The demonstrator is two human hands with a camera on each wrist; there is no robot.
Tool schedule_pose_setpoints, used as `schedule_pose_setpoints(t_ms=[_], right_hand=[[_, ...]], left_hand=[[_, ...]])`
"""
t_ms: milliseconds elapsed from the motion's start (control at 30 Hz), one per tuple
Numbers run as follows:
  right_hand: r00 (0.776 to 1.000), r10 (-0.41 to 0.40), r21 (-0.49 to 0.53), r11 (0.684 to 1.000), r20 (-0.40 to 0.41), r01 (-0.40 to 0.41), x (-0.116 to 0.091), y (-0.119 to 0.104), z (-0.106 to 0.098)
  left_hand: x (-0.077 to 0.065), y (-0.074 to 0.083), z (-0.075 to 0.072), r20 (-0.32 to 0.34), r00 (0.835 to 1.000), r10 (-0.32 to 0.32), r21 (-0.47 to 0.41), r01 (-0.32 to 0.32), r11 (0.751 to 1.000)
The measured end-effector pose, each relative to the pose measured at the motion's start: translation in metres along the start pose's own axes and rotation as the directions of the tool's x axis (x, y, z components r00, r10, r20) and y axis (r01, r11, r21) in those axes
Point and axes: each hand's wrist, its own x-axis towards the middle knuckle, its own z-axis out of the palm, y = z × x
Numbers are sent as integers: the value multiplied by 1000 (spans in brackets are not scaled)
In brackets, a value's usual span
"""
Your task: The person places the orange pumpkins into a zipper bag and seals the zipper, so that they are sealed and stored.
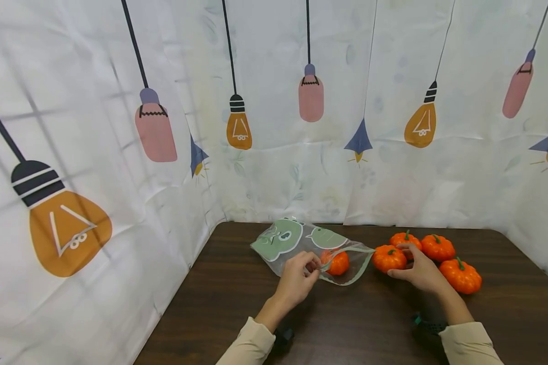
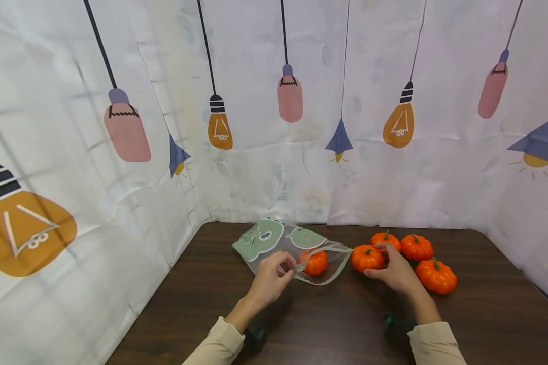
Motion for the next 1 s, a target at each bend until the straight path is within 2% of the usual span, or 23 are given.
schedule_pose_setpoints(t_ms=[200, 633, 1000], right_hand=[[1000, -4, -2, 1000, -21, 4, -1, 2, -8], [999, -16, 71, 997, -30, 18, -7, 1, -26], [995, -95, 168, 981, -11, 96, -11, -12, -36]], left_hand=[[1, 0, 1, 2, 1000, -1, 0, 1, 1000], [1, -2, 2, -18, 1000, 17, 13, -17, 1000], [1, -1, 1, -19, 1000, 18, 2, -18, 1000]])
